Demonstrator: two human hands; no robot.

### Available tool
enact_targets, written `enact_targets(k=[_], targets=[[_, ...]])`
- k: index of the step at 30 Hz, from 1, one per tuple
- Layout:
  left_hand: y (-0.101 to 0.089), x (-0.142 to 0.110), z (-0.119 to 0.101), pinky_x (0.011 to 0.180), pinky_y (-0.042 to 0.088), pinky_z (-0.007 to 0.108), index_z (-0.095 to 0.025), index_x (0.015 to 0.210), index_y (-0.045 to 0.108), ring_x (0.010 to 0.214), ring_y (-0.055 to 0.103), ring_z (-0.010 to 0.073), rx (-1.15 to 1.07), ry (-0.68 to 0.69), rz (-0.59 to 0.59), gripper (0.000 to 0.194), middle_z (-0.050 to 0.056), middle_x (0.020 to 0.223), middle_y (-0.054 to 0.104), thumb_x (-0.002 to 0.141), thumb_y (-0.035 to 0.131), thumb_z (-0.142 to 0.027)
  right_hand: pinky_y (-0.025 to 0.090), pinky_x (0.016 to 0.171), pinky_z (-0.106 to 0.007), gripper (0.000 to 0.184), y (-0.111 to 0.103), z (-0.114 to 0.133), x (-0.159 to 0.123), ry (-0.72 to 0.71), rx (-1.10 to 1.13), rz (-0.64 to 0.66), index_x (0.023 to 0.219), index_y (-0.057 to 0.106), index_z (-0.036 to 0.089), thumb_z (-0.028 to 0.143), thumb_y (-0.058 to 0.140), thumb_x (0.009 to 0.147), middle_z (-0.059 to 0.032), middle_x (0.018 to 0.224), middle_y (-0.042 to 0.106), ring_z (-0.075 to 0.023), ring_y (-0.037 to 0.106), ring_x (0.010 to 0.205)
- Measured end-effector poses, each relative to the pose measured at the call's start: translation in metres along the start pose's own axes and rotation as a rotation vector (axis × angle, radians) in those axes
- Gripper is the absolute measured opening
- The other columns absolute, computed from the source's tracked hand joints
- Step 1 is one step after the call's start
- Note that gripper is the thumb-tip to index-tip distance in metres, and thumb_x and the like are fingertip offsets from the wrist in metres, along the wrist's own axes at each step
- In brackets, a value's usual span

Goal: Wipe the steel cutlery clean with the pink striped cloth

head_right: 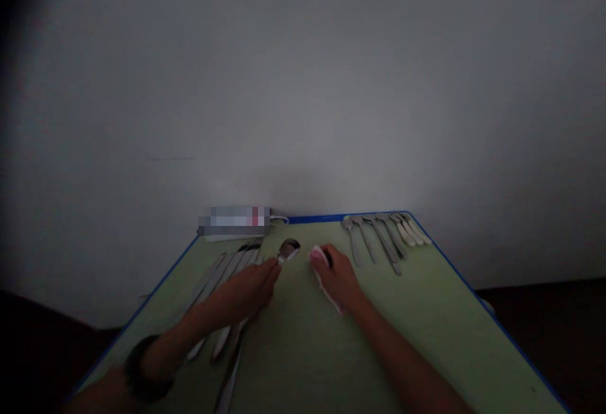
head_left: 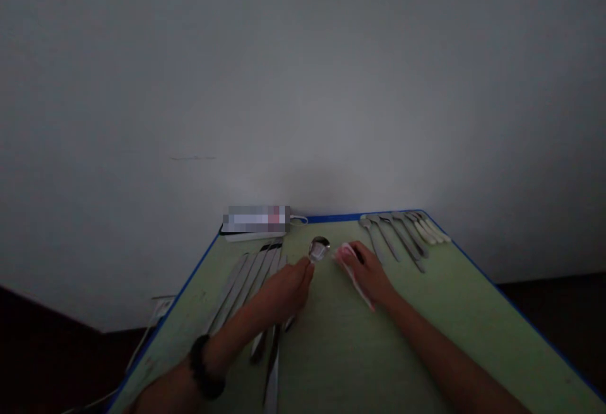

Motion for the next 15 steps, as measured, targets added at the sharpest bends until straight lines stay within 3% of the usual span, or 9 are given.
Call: enact_targets(k=[4, 8, 15], targets=[[0.021, 0.01, -0.004, 0.057, 0.044, 0.027, -0.02, 0.077, 0.046, 0.055, 0.058, 0.0171, -0.256, -0.047, -0.077, 0.03, 0.001, 0.06, 0.057, 0.093, 0.023, -0.032, 0.037, 0.065, -0.024, 0.025, 0.0, 0.0, 0.007, 0.072, 0.32, -0.105, 0.079, 0.051, 0.018, 0.042, 0.044, 0.081, 0.0021, 0.074, 0.052, -0.0128, 0.047, 0.07], [0.032, 0.014, -0.001, 0.051, 0.043, 0.025, -0.021, 0.073, 0.042, 0.043, 0.052, 0.0147, -0.447, -0.093, -0.134, 0.034, -0.005, 0.047, 0.047, 0.094, 0.019, -0.037, 0.037, 0.063, -0.023, 0.016, 0.006, -0.003, 0.012, 0.133, 0.521, -0.123, 0.074, 0.048, 0.02, 0.035, 0.045, 0.078, 0.0043, 0.068, 0.046, -0.0117, 0.044, 0.064], [0.031, 0.012, 0.002, 0.056, 0.044, 0.025, -0.021, 0.07, 0.047, 0.053, 0.053, 0.0141, -0.634, -0.189, -0.282, 0.028, -0.004, 0.056, 0.051, 0.089, 0.036, -0.037, 0.037, 0.056, -0.022, 0.013, 0.009, -0.018, 0.022, 0.249, 0.673, -0.101, 0.078, 0.048, 0.02, 0.031, 0.049, 0.071, 0.0035, 0.068, 0.048, -0.0123, 0.045, 0.062]])
Point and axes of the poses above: each hand's wrist, its own x-axis towards the middle knuckle, its own y-axis out of the palm, z = x × y, the point moved 2 cm from there along x, towards the middle knuckle
